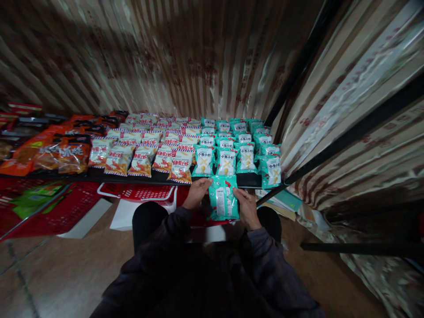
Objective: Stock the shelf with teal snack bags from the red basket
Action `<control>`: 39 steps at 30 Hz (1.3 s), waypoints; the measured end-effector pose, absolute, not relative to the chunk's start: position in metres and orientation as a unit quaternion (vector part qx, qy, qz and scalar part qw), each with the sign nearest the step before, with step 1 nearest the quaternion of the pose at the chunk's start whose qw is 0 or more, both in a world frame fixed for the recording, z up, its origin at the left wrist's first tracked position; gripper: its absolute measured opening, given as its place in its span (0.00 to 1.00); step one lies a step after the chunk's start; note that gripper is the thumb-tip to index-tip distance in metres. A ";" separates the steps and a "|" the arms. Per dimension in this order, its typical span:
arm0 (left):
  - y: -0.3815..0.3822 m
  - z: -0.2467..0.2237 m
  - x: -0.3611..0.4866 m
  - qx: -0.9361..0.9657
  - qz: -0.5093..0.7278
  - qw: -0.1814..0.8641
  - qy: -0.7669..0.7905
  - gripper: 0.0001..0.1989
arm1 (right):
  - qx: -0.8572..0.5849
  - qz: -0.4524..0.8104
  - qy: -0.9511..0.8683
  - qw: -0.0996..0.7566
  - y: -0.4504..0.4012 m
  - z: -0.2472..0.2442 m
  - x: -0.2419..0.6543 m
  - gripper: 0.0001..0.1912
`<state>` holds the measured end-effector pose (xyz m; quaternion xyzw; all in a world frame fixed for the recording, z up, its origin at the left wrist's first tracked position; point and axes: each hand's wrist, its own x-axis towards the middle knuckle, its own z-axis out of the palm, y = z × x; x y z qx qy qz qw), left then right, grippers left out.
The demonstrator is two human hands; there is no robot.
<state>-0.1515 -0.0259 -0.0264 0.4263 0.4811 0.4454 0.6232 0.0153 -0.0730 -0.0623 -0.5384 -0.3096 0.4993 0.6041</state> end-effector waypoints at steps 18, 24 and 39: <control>-0.046 -0.034 -0.137 0.442 0.368 0.693 0.434 0.23 | -0.548 0.459 -0.222 0.663 -0.059 -0.049 0.030 0.16; -0.048 -0.039 -0.137 0.444 0.372 0.687 0.439 0.22 | -0.552 0.459 -0.217 0.661 -0.053 -0.048 0.031 0.16; -0.020 -0.022 -0.132 0.393 0.477 0.658 0.430 0.20 | -0.448 0.593 -0.288 0.604 -0.086 -0.029 0.025 0.25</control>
